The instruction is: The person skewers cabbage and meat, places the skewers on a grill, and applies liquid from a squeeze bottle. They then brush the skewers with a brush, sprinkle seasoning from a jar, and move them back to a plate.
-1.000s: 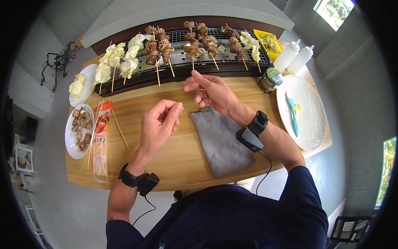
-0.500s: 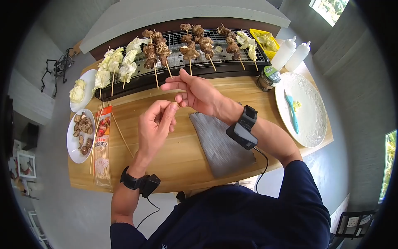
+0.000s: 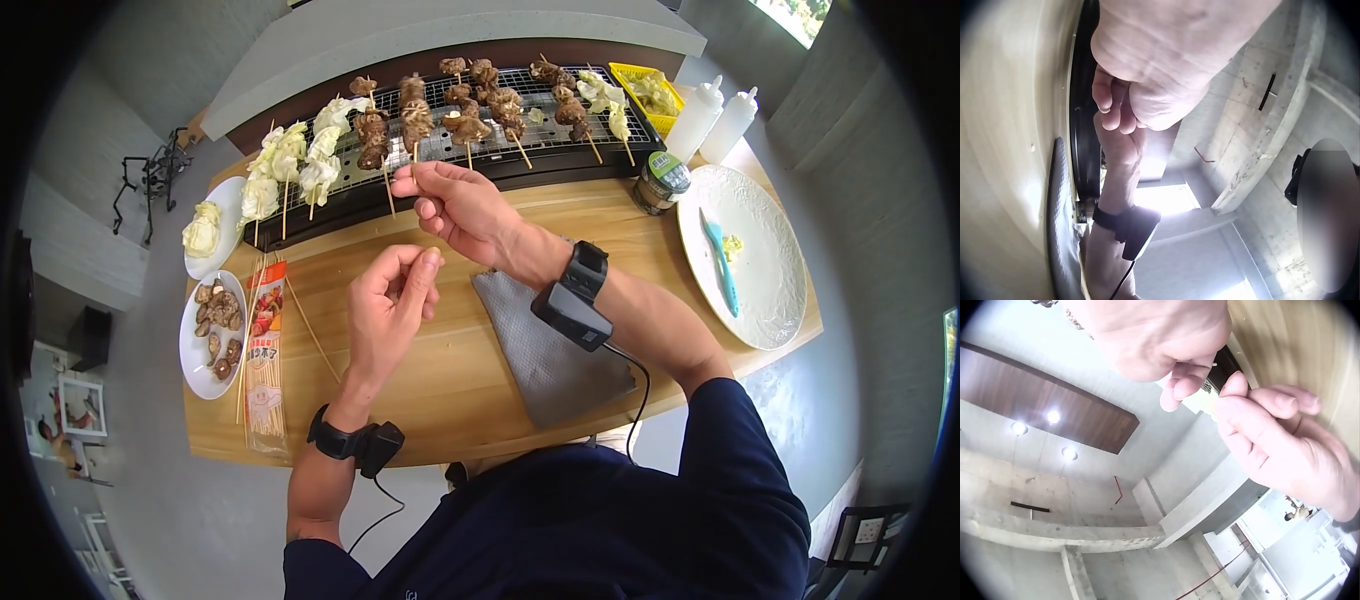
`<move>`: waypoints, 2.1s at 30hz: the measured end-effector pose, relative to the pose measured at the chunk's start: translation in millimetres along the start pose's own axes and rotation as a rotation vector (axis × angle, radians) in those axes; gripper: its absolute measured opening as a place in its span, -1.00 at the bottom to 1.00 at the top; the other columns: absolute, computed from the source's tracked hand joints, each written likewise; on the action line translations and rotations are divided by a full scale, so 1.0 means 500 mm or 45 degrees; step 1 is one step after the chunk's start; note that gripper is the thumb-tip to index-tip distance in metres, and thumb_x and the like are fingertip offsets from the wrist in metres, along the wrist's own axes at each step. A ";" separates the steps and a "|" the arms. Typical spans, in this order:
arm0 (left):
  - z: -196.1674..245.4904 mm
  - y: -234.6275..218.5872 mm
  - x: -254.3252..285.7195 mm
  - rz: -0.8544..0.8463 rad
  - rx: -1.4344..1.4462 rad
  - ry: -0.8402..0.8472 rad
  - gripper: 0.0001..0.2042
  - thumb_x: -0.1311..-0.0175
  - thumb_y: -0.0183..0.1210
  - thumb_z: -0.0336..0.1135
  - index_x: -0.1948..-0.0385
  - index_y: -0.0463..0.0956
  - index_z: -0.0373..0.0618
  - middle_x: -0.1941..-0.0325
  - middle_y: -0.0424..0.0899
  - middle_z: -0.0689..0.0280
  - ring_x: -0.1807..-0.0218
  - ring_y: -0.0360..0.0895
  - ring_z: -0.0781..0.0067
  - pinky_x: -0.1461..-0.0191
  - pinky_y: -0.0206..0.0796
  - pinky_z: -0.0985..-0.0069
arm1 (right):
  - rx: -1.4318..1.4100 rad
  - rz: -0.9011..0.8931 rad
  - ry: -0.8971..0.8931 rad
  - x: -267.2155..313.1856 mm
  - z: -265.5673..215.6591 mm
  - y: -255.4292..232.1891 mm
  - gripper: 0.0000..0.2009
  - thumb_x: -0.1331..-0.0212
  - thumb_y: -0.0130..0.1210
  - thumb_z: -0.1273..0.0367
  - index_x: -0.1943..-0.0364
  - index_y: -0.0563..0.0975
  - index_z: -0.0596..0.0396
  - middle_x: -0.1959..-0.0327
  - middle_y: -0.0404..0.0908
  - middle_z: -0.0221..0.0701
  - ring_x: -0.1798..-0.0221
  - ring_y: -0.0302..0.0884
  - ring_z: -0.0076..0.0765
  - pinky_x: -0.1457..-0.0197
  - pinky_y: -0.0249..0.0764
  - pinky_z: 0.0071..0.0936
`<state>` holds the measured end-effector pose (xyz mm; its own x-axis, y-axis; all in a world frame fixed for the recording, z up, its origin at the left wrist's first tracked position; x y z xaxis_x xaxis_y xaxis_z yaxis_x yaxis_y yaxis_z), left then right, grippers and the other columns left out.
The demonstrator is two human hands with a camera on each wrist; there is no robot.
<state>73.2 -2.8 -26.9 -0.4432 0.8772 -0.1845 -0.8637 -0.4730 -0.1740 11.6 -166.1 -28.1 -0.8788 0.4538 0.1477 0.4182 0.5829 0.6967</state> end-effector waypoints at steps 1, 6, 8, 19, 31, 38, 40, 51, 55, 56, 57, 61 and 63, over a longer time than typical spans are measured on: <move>-0.002 0.001 0.000 0.001 -0.002 -0.005 -0.79 -0.51 0.16 -0.27 0.24 0.62 -0.24 0.54 0.54 0.47 0.49 0.45 0.79 0.47 0.30 0.73 | 0.057 -0.048 -0.051 -0.003 0.003 -0.012 -0.78 -0.57 -0.09 0.30 -0.01 0.49 0.14 0.21 0.63 -0.52 0.47 0.35 -0.76 0.50 0.32 -0.74; -0.008 0.007 0.001 0.042 0.037 0.024 -0.79 -0.48 0.19 -0.23 0.30 0.61 -0.19 0.64 0.53 0.44 0.60 0.42 0.73 0.52 0.21 0.64 | 0.394 -0.001 -0.143 0.024 -0.011 -0.005 -0.81 -0.55 -0.03 0.32 0.07 0.52 0.16 0.25 0.67 -0.43 0.56 0.43 -0.71 0.60 0.33 -0.71; -0.007 0.008 0.001 0.044 0.052 0.029 -0.79 -0.48 0.19 -0.24 0.30 0.61 -0.19 0.64 0.53 0.44 0.60 0.42 0.73 0.52 0.21 0.64 | 0.533 0.092 -0.130 0.037 -0.016 0.005 -0.78 -0.55 -0.02 0.28 0.09 0.53 0.16 0.33 0.61 -0.53 0.62 0.35 -0.75 0.64 0.23 -0.73; -0.007 0.007 0.002 0.028 0.046 0.050 -0.80 -0.49 0.18 -0.24 0.28 0.62 -0.19 0.64 0.53 0.45 0.60 0.42 0.73 0.53 0.21 0.65 | 0.646 0.177 -0.117 0.026 -0.015 0.002 -0.79 -0.51 0.05 0.27 0.14 0.51 0.15 0.34 0.65 -0.47 0.63 0.47 -0.69 0.66 0.34 -0.70; -0.020 -0.011 -0.017 0.115 0.104 0.062 -0.81 -0.51 0.15 -0.28 0.15 0.54 -0.25 0.43 0.53 0.44 0.51 0.41 0.75 0.50 0.28 0.72 | 0.556 0.144 0.011 0.039 -0.012 -0.006 -0.66 -0.53 0.00 0.17 -0.01 0.47 0.21 0.25 0.65 -0.38 0.56 0.56 -0.59 0.60 0.46 -0.65; -0.031 -0.028 -0.037 0.411 0.006 0.123 -0.70 -0.47 0.21 -0.21 0.02 0.39 -0.22 0.34 0.54 0.34 0.58 0.42 0.69 0.55 0.25 0.71 | 0.722 -0.016 0.245 0.097 -0.030 -0.026 -0.51 -0.56 -0.11 0.06 -0.15 0.42 0.30 0.18 0.63 -0.29 0.47 0.61 -0.51 0.50 0.61 -0.58; -0.049 -0.044 -0.051 0.392 -0.063 0.128 -0.68 -0.46 0.22 -0.19 0.00 0.39 -0.22 0.33 0.56 0.32 0.58 0.44 0.68 0.55 0.25 0.71 | 0.816 -0.084 0.279 0.119 -0.040 -0.029 -0.52 -0.55 -0.11 0.07 -0.12 0.44 0.31 0.19 0.63 -0.29 0.47 0.62 -0.50 0.49 0.62 -0.57; -0.041 -0.061 -0.124 0.283 -0.780 -0.176 -0.66 -0.37 0.26 -0.02 0.27 0.62 -0.17 0.53 0.71 0.32 0.56 0.65 0.46 0.45 0.37 0.47 | 1.068 -0.281 0.444 0.149 -0.030 -0.098 -0.63 -0.52 -0.03 0.18 0.01 0.53 0.29 0.25 0.64 -0.33 0.44 0.67 -0.46 0.46 0.68 -0.54; -0.005 -0.053 -0.148 0.267 -0.977 -0.166 -0.68 -0.31 0.34 -0.08 0.37 0.68 -0.21 0.60 0.72 0.34 0.66 0.51 0.70 0.61 0.29 0.66 | 1.081 -0.254 0.442 0.151 -0.031 -0.092 -0.65 -0.53 -0.03 0.20 0.04 0.52 0.29 0.27 0.64 -0.34 0.46 0.67 -0.47 0.46 0.67 -0.56; -0.002 -0.054 -0.154 0.262 -0.976 -0.165 -0.68 -0.31 0.34 -0.08 0.37 0.68 -0.21 0.60 0.72 0.34 0.66 0.51 0.70 0.61 0.29 0.66 | 1.102 -0.249 0.435 0.153 -0.030 -0.091 -0.66 -0.53 -0.03 0.21 0.03 0.51 0.29 0.28 0.64 -0.34 0.48 0.66 -0.49 0.48 0.66 -0.57; -0.001 -0.056 -0.158 0.236 -0.910 -0.208 -0.69 -0.30 0.35 -0.10 0.38 0.68 -0.22 0.60 0.72 0.35 0.66 0.50 0.71 0.61 0.28 0.67 | 1.102 -0.247 0.440 0.154 -0.029 -0.093 -0.66 -0.53 -0.03 0.21 0.03 0.51 0.29 0.28 0.64 -0.34 0.48 0.66 -0.49 0.48 0.66 -0.57; -0.008 -0.082 -0.179 0.204 -0.671 -0.261 -0.72 -0.34 0.33 -0.16 0.35 0.65 -0.24 0.58 0.68 0.38 0.67 0.45 0.73 0.61 0.20 0.70 | 1.055 -0.250 0.429 0.153 -0.024 -0.096 -0.67 -0.53 -0.02 0.22 0.04 0.51 0.29 0.32 0.62 -0.36 0.50 0.65 -0.50 0.48 0.67 -0.57; 0.014 -0.090 -0.178 0.196 -0.479 -0.258 -0.77 -0.40 0.27 -0.21 0.30 0.62 -0.22 0.55 0.62 0.41 0.64 0.44 0.74 0.60 0.15 0.72 | 1.047 -0.241 0.428 0.152 -0.024 -0.095 -0.68 -0.53 -0.02 0.23 0.04 0.51 0.29 0.33 0.61 -0.37 0.51 0.65 -0.50 0.48 0.67 -0.57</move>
<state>150.0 -58.9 4.3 -0.6299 0.7751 -0.0495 -0.6534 -0.5632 -0.5059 -77.8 -167.7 -41.6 -0.9163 0.1559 0.3689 0.1788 0.9835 0.0286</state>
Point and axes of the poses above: each hand's wrist, its own x-axis away from the middle knuckle, its own y-axis out of the palm, z = x × y, the point moved 1 cm from there along -x, towards the middle knuckle
